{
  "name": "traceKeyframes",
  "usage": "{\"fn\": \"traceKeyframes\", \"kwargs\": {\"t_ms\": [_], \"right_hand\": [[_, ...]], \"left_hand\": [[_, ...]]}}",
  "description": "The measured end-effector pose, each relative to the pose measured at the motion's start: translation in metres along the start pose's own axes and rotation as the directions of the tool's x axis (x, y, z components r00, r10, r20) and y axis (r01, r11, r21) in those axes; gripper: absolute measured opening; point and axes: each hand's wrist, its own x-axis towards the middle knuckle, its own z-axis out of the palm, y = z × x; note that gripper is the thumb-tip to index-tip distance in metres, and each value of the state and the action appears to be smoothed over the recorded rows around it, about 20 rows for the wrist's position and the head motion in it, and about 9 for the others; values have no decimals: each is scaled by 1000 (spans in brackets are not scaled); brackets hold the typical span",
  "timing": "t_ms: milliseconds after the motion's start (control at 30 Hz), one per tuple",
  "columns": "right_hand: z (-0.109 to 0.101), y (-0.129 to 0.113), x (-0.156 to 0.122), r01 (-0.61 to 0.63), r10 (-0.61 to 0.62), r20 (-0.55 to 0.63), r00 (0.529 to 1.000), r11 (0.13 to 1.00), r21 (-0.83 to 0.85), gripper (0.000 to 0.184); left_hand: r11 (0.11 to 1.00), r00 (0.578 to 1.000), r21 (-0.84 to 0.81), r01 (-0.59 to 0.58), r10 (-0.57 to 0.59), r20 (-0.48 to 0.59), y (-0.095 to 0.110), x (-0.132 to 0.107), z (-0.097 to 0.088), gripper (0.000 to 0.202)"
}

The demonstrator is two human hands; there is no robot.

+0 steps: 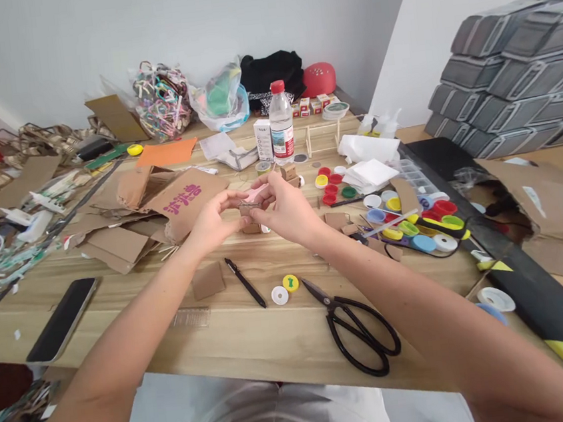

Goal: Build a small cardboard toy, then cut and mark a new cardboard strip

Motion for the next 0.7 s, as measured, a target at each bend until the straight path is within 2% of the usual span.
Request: {"fn": "traceKeyframes", "kwargs": {"t_ms": [200,433,700], "right_hand": [[17,26,24,-6,11,40,999,993,-116,34],[20,36,31,-20,27,47,999,989,-147,36],[19,40,24,-23,25,19,999,993,-114,38]], "left_hand": [[988,993,110,112,-107,-51,-28,13,-9,41],[998,1000,54,31,-31,-2,-51,24,-14,45],[998,998,66,23,-27,52,-53,24,-12,48]]}}
